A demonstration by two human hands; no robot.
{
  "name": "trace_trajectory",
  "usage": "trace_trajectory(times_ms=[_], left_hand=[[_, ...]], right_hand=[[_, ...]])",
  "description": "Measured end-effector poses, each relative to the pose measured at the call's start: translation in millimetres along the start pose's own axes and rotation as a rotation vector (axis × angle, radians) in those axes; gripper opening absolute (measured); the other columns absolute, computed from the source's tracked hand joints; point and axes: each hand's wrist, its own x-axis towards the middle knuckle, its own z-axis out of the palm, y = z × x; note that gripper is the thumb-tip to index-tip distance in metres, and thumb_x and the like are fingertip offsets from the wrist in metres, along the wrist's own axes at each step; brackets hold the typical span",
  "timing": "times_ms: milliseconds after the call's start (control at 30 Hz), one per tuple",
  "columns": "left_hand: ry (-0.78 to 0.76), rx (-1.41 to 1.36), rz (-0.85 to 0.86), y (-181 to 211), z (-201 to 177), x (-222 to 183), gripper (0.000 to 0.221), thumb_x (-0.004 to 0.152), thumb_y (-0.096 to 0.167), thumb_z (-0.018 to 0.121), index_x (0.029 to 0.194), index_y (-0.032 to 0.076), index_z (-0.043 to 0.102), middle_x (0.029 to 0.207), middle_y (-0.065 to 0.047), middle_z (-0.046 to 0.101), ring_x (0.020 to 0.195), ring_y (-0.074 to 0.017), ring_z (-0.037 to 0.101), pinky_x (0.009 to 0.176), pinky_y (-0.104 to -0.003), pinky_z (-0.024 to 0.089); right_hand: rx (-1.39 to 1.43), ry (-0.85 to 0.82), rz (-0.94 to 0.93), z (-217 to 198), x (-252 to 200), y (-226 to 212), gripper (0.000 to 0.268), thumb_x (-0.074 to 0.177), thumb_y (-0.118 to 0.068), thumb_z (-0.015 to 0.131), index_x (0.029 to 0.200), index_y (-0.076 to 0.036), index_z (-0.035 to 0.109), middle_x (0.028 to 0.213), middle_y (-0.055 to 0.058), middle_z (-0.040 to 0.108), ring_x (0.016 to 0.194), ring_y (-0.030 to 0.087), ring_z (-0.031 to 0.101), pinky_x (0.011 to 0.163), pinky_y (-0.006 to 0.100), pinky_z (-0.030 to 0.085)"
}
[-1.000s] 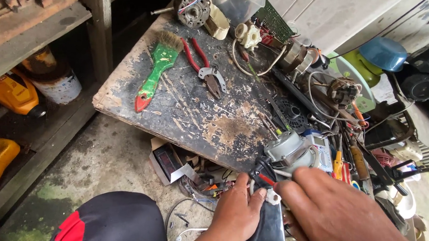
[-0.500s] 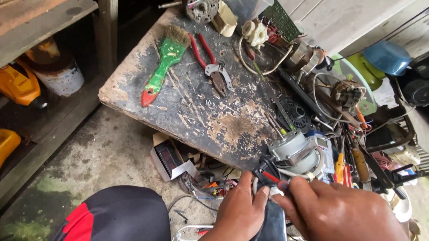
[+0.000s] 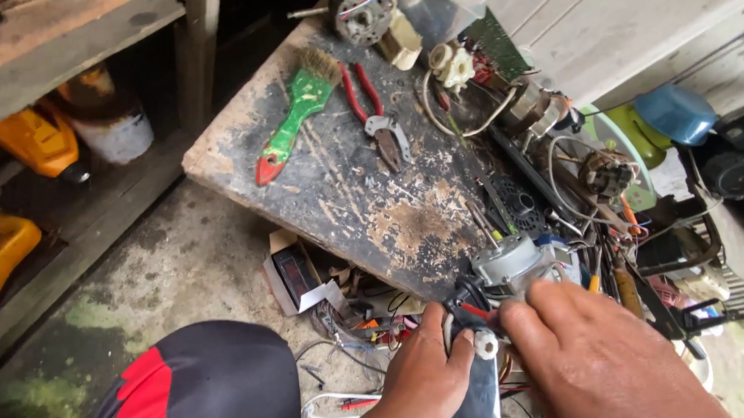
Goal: Finalizing the assembly of a motor unit on a repair bench using a screwdriver and pliers.
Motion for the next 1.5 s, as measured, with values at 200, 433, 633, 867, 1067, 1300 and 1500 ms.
trace_trajectory(times_ms=[200, 433, 633, 867, 1067, 1300, 1500], left_hand=[[-0.009, -0.007, 0.006, 0, 1, 1, 0.026, 0.104, 0.047, 0.047, 0.108, 0.022, 0.042, 0.092, -0.01, 0.067, 0.09, -0.0378, 0.066, 0.072, -0.049, 0.044], [-0.004, 0.002, 0.018, -3, 2, 3, 0.029, 0.103, 0.048, 0.045, 0.112, 0.021, 0.042, 0.103, -0.014, 0.066, 0.099, -0.0407, 0.063, 0.078, -0.051, 0.044], [-0.018, -0.028, -0.013, 0, 0, -1, 0.026, 0.102, 0.045, 0.048, 0.113, 0.022, 0.044, 0.108, -0.011, 0.07, 0.104, -0.0398, 0.065, 0.084, -0.05, 0.047], [-0.023, -0.008, -0.009, 0, 0, 2, 0.027, 0.102, 0.047, 0.047, 0.116, 0.023, 0.043, 0.106, -0.012, 0.069, 0.101, -0.0403, 0.066, 0.079, -0.051, 0.046], [0.006, -0.02, 0.006, -4, 4, 5, 0.029, 0.101, 0.047, 0.047, 0.118, 0.022, 0.045, 0.109, -0.014, 0.07, 0.104, -0.0406, 0.065, 0.082, -0.05, 0.046], [0.044, -0.016, 0.036, -10, 12, 9, 0.03, 0.101, 0.046, 0.047, 0.118, 0.022, 0.044, 0.108, -0.016, 0.07, 0.103, -0.0421, 0.065, 0.082, -0.051, 0.046], [-0.019, -0.037, -0.019, -6, 6, 7, 0.05, 0.1, 0.049, 0.045, 0.142, 0.024, 0.038, 0.124, -0.014, 0.066, 0.115, -0.0409, 0.061, 0.089, -0.05, 0.046]], right_hand=[[-0.171, -0.092, 0.385, -20, 3, -13, 0.053, 0.096, -0.078, 0.041, 0.078, -0.029, 0.05, 0.066, -0.002, 0.068, 0.062, 0.032, 0.072, 0.05, 0.051, 0.054], [-0.324, 0.153, 0.389, -14, 1, -18, 0.054, 0.096, -0.075, 0.048, 0.072, -0.026, 0.047, 0.047, 0.0, 0.058, 0.045, 0.032, 0.065, 0.041, 0.05, 0.045], [-0.107, 0.051, 0.012, -13, -1, -7, 0.023, 0.096, -0.048, 0.055, 0.096, -0.024, 0.054, 0.081, 0.003, 0.057, 0.075, 0.031, 0.063, 0.068, 0.044, 0.046], [-0.056, -0.035, 0.148, -11, -2, -3, 0.03, 0.099, -0.056, 0.05, 0.094, -0.027, 0.057, 0.076, 0.0, 0.064, 0.068, 0.027, 0.068, 0.068, 0.045, 0.054], [-0.246, 0.047, 0.354, -16, 2, -13, 0.054, 0.099, -0.073, 0.047, 0.071, -0.027, 0.052, 0.055, -0.001, 0.064, 0.053, 0.033, 0.068, 0.052, 0.048, 0.053], [-0.214, 0.096, 0.353, -5, -3, -17, 0.051, 0.096, -0.073, 0.05, 0.078, -0.026, 0.049, 0.047, 0.002, 0.061, 0.046, 0.038, 0.066, 0.041, 0.054, 0.049], [0.107, 0.023, 0.098, -17, 5, -5, 0.034, 0.105, -0.052, 0.046, 0.085, -0.025, 0.05, 0.075, 0.001, 0.056, 0.066, 0.03, 0.062, 0.059, 0.045, 0.044]])
